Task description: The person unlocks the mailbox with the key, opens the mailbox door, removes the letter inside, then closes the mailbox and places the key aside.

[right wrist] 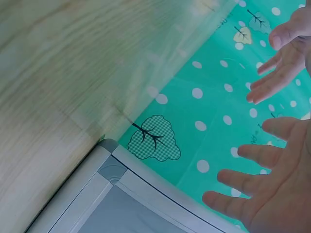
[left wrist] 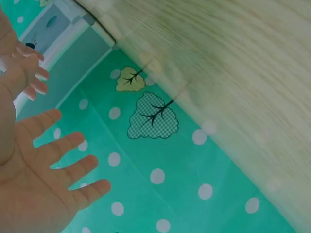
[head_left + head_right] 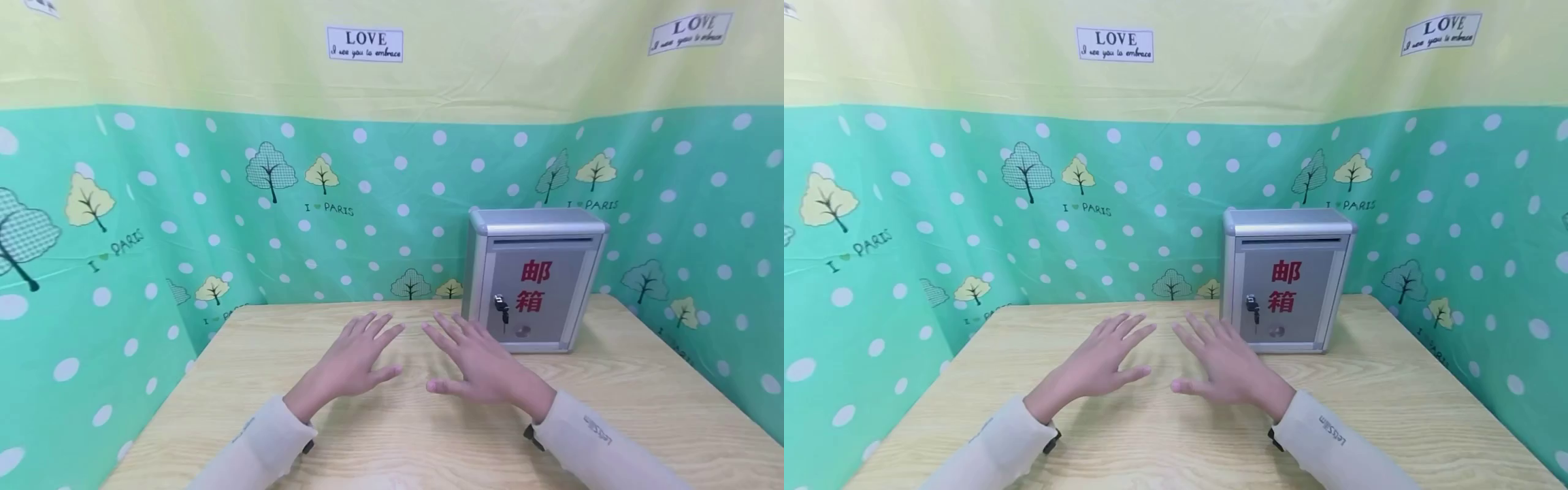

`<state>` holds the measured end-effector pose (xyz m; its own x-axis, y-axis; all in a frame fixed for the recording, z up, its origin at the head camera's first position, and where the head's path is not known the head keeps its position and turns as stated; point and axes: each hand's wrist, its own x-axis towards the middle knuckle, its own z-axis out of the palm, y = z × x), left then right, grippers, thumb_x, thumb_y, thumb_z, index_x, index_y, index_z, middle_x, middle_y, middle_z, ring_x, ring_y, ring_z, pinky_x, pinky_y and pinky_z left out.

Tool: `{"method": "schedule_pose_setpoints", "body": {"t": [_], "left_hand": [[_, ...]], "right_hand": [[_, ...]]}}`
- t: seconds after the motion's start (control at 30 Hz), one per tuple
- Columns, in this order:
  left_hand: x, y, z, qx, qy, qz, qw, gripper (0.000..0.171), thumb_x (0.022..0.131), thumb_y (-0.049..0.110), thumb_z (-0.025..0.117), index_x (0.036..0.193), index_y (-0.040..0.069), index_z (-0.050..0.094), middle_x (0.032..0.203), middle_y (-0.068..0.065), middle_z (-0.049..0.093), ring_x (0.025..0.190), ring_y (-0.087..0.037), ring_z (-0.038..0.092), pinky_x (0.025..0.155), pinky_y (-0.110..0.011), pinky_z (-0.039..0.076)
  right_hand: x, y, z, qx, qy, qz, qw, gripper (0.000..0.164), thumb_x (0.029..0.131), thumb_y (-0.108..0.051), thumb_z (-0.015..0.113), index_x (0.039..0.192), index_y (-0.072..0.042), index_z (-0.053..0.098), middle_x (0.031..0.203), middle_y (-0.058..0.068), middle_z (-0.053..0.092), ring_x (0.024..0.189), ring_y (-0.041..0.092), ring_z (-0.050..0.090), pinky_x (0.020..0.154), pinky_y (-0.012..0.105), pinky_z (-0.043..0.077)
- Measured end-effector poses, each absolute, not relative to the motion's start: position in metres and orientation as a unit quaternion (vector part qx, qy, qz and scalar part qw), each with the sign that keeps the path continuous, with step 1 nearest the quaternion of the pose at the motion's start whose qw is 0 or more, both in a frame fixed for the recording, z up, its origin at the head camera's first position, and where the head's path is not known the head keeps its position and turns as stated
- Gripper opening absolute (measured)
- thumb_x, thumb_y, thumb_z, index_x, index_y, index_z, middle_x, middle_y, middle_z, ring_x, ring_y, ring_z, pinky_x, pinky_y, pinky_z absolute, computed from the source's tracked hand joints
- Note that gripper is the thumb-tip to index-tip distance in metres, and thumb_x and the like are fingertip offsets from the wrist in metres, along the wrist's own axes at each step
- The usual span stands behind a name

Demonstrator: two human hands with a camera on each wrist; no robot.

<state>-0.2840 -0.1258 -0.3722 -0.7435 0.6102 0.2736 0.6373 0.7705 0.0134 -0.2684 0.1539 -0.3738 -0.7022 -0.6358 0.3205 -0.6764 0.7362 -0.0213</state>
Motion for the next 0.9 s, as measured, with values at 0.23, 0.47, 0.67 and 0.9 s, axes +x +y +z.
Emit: {"method": "schedule_pose_setpoints", "body": {"t": [0.23,0.47,0.67,0.9], "left_hand": [[-0.29,-0.126,-0.373,-0.336,-0.929,-0.092,0.126,0.07,0.099,0.051,0.063,0.156,0.019,0.042,0.161,-0.013,0.038,0.146,-0.041,0.035,0.117,-0.064,0.032],[-0.303,-0.128,-0.376,-0.327,-0.925,-0.175,0.086,0.066,0.1,0.045,0.064,0.156,0.016,0.043,0.159,-0.012,0.041,0.145,-0.039,0.037,0.115,-0.065,0.035],[-0.314,-0.129,-0.374,-0.309,-0.916,-0.244,0.082,0.062,0.101,0.042,0.064,0.154,0.014,0.045,0.156,-0.009,0.046,0.144,-0.033,0.04,0.117,-0.055,0.039],[-0.325,-0.123,-0.363,-0.295,-0.904,-0.292,0.102,0.059,0.101,0.037,0.065,0.151,0.01,0.049,0.152,-0.011,0.051,0.141,-0.035,0.045,0.114,-0.053,0.043]], "right_hand": [[-0.273,0.156,-0.369,0.36,-0.909,0.087,0.191,0.09,0.092,-0.071,0.058,0.16,-0.018,0.035,0.162,0.011,0.039,0.139,0.044,0.045,0.111,0.067,0.039],[-0.28,0.162,-0.362,0.385,-0.89,0.097,0.226,0.074,0.096,-0.057,0.064,0.153,-0.012,0.048,0.147,0.011,0.057,0.129,0.034,0.058,0.104,0.056,0.051],[-0.287,0.166,-0.359,0.414,-0.861,0.088,0.281,0.063,0.097,-0.049,0.067,0.145,-0.01,0.056,0.136,0.01,0.065,0.114,0.028,0.066,0.098,0.049,0.057],[-0.294,0.179,-0.363,0.437,-0.822,0.087,0.354,0.052,0.099,-0.041,0.067,0.136,-0.005,0.063,0.126,0.012,0.07,0.111,0.03,0.068,0.092,0.047,0.06]]}}
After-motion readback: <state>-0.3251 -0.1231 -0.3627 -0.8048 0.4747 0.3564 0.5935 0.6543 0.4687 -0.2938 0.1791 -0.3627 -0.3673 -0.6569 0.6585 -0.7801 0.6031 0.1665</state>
